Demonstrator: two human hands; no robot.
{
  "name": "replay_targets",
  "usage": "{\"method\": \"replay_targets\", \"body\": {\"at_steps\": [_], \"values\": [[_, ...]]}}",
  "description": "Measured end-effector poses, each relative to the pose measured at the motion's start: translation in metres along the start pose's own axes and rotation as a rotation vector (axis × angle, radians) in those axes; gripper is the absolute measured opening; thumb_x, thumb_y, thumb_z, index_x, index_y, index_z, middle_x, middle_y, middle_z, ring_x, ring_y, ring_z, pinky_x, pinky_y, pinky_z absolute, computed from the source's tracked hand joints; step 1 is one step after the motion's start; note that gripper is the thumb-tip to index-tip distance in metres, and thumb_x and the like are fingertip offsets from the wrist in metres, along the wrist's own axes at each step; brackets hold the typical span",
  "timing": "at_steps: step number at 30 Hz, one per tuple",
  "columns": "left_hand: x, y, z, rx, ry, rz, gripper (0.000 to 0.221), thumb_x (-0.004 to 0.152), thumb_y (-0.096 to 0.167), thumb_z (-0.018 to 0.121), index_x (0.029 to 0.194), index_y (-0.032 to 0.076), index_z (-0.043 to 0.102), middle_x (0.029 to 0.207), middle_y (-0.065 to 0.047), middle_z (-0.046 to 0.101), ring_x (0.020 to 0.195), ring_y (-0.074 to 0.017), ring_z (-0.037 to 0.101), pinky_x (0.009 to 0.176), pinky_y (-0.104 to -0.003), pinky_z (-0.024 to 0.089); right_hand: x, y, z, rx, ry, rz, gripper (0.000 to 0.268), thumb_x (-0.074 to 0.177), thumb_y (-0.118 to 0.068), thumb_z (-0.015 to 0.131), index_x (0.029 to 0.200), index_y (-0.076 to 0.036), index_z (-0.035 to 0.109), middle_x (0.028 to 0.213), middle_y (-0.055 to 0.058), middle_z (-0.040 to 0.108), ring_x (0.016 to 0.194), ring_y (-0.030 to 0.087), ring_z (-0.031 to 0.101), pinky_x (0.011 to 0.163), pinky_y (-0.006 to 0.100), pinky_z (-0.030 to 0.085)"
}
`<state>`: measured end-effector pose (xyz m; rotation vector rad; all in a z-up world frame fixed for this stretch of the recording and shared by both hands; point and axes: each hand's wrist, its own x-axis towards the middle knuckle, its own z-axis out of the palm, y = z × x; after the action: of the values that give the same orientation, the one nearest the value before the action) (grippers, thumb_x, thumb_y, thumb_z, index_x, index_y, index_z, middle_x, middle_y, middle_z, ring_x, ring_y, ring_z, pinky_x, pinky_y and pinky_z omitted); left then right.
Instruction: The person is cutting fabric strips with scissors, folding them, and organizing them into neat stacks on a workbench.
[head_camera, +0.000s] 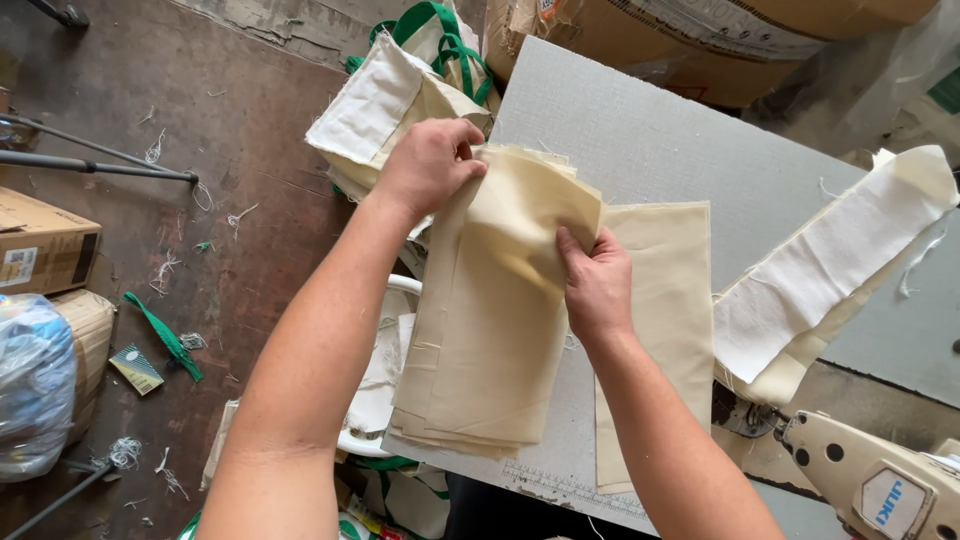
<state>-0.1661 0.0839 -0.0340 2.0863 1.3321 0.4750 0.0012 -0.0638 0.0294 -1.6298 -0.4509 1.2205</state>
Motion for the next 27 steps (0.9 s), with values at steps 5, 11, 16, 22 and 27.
{"method": "replay_targets", "body": {"at_steps": [5, 11, 16, 22, 27], "values": [[-0.006, 0.006, -0.009, -0.088, 0.011, 0.007, 0.01, 0.07, 0.023, 0.073, 0.076, 0.023, 0.065, 0.07, 0.004, 0.058, 0.077, -0.0151, 0.059, 0.072, -0.03, 0.049, 0.001, -0.003, -0.002, -0.041, -0.11, -0.02, 0.007, 0.085, -0.012, 0.062, 0.085, -0.005, 0.061, 0.072, 0.011, 0.065, 0.063, 0.016, 0.065, 0.059, 0.032, 0.057], [-0.013, 0.03, -0.047, -0.408, -0.183, -0.106, 0.017, 0.077, 0.012, 0.065, 0.093, 0.017, 0.063, 0.079, -0.002, 0.065, 0.082, -0.0153, 0.062, 0.077, -0.032, 0.049, 0.009, 0.002, -0.008, -0.074, -0.185, -0.023, 0.006, 0.085, -0.011, 0.062, 0.087, -0.006, 0.06, 0.071, 0.01, 0.064, 0.062, 0.015, 0.064, 0.059, 0.032, 0.056], [-0.019, 0.046, -0.065, -0.623, -0.26, -0.178, 0.033, 0.076, 0.002, 0.059, 0.106, 0.015, 0.059, 0.077, -0.004, 0.066, 0.075, -0.0134, 0.061, 0.076, -0.029, 0.049, 0.004, -0.012, 0.005, -0.063, -0.127, -0.04, 0.011, 0.084, -0.013, 0.063, 0.09, -0.005, 0.059, 0.074, 0.009, 0.065, 0.065, 0.014, 0.064, 0.06, 0.032, 0.057], [-0.019, 0.041, -0.065, -0.876, -0.185, -0.19, 0.019, 0.09, 0.023, 0.052, 0.103, 0.012, 0.061, 0.076, 0.001, 0.061, 0.074, -0.0054, 0.053, 0.075, -0.02, 0.048, 0.007, -0.005, 0.009, -0.053, -0.114, -0.002, 0.014, 0.085, -0.013, 0.062, 0.095, -0.004, 0.059, 0.078, 0.01, 0.065, 0.068, 0.017, 0.065, 0.064, 0.034, 0.056], [-0.03, 0.051, -0.064, -0.534, -0.218, -0.079, 0.051, 0.071, 0.007, 0.069, 0.117, 0.026, 0.055, 0.083, -0.005, 0.066, 0.08, -0.0131, 0.063, 0.076, -0.026, 0.05, -0.002, -0.026, 0.016, -0.117, -0.212, -0.078, 0.025, 0.082, -0.01, 0.065, 0.104, -0.004, 0.055, 0.088, 0.014, 0.064, 0.079, 0.02, 0.063, 0.072, 0.04, 0.054]]}}
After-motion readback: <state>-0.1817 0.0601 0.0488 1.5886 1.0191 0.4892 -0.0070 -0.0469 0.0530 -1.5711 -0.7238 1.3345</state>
